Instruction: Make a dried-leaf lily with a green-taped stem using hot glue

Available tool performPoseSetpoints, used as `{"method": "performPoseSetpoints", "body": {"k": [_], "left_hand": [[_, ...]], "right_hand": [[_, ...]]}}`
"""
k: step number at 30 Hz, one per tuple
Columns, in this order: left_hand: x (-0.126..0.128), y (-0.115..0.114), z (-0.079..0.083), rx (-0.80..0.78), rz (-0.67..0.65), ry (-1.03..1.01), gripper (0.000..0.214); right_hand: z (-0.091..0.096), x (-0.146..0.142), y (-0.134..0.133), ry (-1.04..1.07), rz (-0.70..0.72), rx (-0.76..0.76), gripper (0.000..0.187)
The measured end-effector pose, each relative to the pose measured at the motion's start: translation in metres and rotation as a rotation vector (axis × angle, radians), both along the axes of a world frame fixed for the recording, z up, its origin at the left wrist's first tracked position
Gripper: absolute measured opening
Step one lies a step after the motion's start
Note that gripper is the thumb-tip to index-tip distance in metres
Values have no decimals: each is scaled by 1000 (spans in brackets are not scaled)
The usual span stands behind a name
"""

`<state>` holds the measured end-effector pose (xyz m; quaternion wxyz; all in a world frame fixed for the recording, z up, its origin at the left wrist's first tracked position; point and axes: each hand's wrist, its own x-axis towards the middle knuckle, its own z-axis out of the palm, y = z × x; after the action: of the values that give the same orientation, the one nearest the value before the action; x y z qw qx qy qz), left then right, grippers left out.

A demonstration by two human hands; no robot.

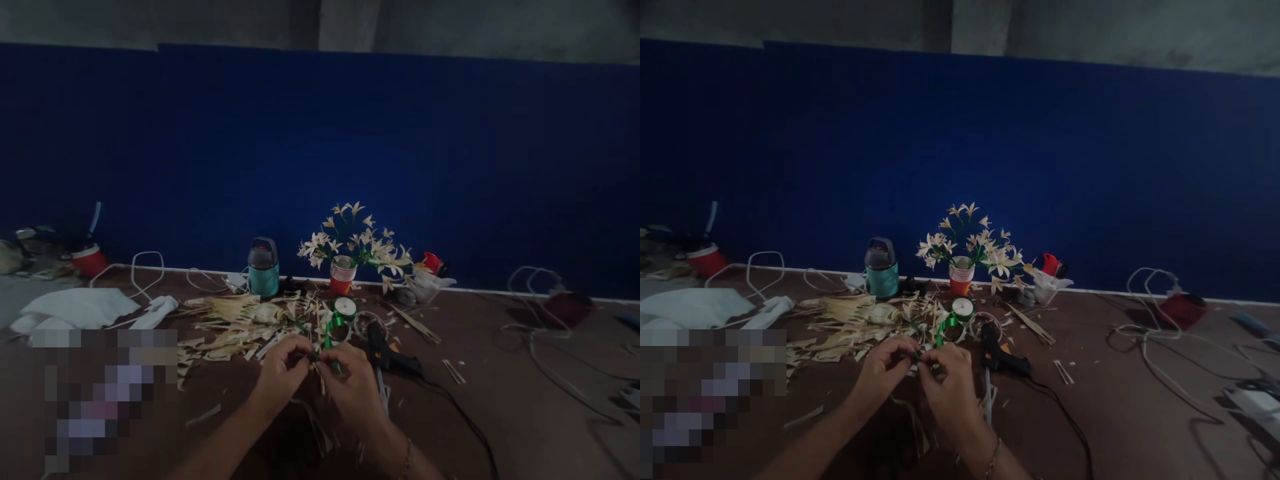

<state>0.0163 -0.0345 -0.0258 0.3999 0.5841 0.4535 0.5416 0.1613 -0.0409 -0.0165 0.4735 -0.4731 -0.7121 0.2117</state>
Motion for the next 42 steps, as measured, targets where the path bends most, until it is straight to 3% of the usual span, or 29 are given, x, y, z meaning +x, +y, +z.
{"method": "performPoseSetpoints", "body": {"k": [5,10,14,19,21,25,28,37,42], "left_hand": [[3,-4,4,40,59,47,11],[11,-4,0,-101,127,-66,7],[10,-4,-1,-226,107,-187,11],[2,0,-1,-251,46,-185,15],[1,1,-2,-250,0,-154,16],[2,2,-2,-178,-71,-35,13],[2,1,-1,-87,-69,62,10],[5,-2,-4,5,-35,277,11],[9,-4,-6,133,81,394,12]], "right_hand": [[0,0,-4,-61,-4,136,11],[-3,-2,-5,-65,-23,174,13],[-4,-6,-6,-103,-32,161,13],[1,2,-1,-122,-56,147,15],[3,7,3,-62,9,99,23],[3,12,9,49,252,-128,33],[3,10,11,68,305,-160,27],[0,15,19,-29,252,-253,13],[0,12,13,-106,146,-211,14]]}}
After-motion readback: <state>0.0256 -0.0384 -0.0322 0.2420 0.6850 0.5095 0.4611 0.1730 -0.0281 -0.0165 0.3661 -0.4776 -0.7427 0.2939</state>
